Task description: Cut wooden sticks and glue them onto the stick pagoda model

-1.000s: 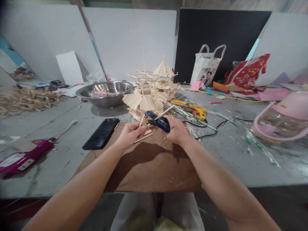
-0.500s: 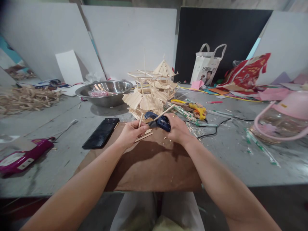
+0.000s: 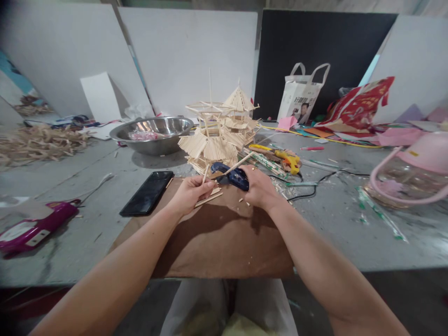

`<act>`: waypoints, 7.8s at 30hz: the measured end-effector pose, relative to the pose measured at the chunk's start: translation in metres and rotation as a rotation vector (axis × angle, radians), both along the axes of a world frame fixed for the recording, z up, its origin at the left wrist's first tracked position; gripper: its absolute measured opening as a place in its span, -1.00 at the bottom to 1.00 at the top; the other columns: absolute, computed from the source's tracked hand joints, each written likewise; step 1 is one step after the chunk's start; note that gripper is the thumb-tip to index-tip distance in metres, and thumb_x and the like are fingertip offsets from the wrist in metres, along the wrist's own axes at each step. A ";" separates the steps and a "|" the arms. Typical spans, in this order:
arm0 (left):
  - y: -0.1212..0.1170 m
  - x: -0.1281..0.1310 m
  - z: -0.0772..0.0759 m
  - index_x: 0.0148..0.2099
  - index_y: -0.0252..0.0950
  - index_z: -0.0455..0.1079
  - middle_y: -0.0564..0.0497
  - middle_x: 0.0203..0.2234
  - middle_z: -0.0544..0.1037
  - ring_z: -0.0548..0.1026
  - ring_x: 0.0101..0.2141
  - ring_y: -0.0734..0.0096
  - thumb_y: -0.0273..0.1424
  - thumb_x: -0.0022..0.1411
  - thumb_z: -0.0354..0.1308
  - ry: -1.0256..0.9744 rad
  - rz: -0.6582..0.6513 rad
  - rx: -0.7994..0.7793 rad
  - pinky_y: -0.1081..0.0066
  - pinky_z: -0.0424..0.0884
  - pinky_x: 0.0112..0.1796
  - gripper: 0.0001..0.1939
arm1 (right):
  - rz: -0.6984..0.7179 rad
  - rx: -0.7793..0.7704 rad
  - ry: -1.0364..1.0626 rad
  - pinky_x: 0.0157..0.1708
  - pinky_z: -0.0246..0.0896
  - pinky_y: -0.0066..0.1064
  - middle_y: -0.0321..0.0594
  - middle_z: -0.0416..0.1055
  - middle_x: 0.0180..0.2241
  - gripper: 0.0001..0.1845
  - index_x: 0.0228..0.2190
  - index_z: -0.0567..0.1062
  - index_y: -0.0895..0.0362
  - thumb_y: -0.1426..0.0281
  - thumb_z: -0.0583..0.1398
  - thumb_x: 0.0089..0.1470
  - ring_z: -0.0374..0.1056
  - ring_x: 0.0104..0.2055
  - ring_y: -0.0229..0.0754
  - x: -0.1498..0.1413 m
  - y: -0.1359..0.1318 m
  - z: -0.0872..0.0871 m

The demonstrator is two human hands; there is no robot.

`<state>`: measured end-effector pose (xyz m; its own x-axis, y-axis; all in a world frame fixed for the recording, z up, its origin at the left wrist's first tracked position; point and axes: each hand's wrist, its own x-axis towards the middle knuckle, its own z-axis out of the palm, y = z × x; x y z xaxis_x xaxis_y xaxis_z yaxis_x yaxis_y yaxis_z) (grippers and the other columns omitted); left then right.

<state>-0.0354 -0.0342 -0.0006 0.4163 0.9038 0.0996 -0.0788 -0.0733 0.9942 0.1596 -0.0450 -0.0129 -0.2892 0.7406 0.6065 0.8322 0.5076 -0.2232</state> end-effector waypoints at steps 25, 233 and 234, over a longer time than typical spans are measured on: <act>0.002 -0.002 -0.001 -0.56 -0.37 0.34 0.17 -0.83 0.23 0.09 -0.76 0.75 -0.34 -0.09 0.13 0.037 -0.013 0.003 0.59 -0.07 -0.68 -0.83 | -0.007 -0.034 -0.042 -0.32 0.14 -0.33 -0.12 0.33 -0.27 -0.53 -0.20 0.23 0.16 0.36 0.14 -0.25 0.25 -0.26 -0.08 0.000 -0.002 0.004; 0.002 0.001 -0.005 -0.39 -0.23 0.35 -0.03 -0.47 0.49 0.41 -0.41 0.33 -0.12 0.10 -0.24 1.355 0.345 0.713 0.47 0.12 -0.50 -0.59 | -0.328 -0.085 -0.324 -0.50 -0.06 -0.44 -0.23 0.38 -0.49 -0.61 -0.52 0.40 0.11 0.22 -0.12 0.05 0.27 -0.36 -0.22 -0.023 -0.009 0.003; 0.002 0.001 -0.005 -0.39 -0.23 0.35 -0.03 -0.46 0.49 0.41 -0.41 0.33 -0.11 0.10 -0.24 1.363 0.344 0.702 0.47 0.13 -0.50 -0.59 | -0.335 -0.095 -0.324 -0.50 -0.05 -0.44 -0.23 0.38 -0.48 -0.61 -0.51 0.40 0.11 0.22 -0.12 0.05 0.27 -0.36 -0.22 -0.024 -0.009 0.004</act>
<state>-0.0346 -0.0318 -0.0057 0.3317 0.9069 0.2600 0.9317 -0.3582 0.0610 0.1358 -0.0542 -0.0092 -0.1884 0.8730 0.4499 0.9809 0.1897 0.0427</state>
